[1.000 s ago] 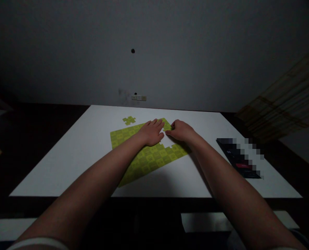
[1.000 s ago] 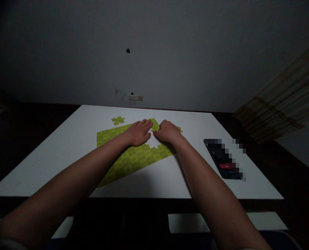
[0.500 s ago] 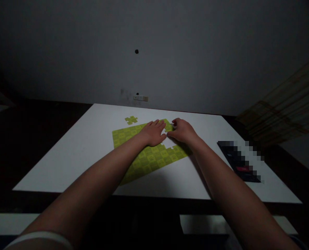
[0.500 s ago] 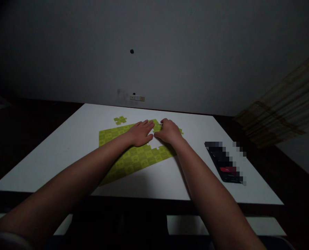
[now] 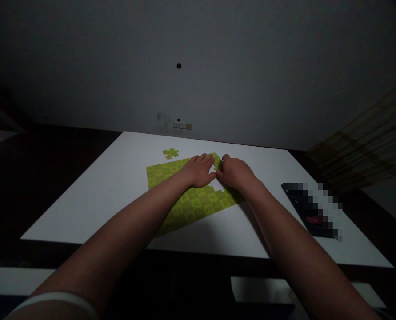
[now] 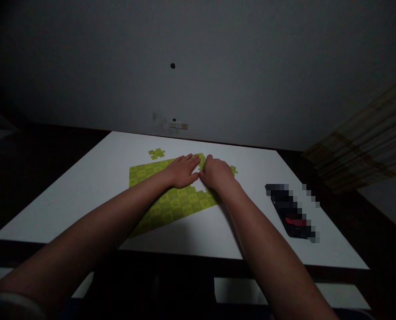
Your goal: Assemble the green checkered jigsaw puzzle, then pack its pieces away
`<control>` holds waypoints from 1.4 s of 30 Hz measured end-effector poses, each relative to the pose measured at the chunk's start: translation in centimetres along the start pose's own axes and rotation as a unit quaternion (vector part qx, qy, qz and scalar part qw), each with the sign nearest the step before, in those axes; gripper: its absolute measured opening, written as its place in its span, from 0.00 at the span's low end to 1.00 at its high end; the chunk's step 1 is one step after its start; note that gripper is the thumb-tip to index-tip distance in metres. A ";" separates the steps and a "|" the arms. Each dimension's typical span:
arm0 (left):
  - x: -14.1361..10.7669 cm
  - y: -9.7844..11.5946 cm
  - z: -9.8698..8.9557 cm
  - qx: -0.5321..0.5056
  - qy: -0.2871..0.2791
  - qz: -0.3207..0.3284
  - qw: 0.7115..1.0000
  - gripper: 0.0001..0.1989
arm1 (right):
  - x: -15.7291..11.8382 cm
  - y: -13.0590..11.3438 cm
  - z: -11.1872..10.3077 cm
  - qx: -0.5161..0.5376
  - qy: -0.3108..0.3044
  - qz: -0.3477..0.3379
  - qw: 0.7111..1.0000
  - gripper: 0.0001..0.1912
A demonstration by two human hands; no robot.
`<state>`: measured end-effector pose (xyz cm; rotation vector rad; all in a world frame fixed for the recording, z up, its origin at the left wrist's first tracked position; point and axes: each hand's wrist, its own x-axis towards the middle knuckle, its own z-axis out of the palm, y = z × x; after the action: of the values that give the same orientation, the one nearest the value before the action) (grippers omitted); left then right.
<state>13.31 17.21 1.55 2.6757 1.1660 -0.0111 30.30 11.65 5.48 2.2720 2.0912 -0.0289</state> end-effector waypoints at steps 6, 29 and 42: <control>0.0 0.0 0.1 -0.003 0.005 0.002 1.000 0.43 | 0.5 0.2 1.1 0.023 0.020 -0.024 0.999 0.25; 0.0 0.2 0.2 -0.014 0.009 0.004 1.000 0.43 | 1.3 1.5 0.6 0.050 0.043 -0.005 0.998 0.21; 0.4 -0.5 0.6 -0.023 0.023 0.015 0.999 0.44 | 2.7 4.9 1.0 0.194 0.174 0.023 0.965 0.21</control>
<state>13.23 17.68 0.85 2.6658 1.1250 0.0808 35.47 13.88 4.46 2.7221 2.3784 -0.0435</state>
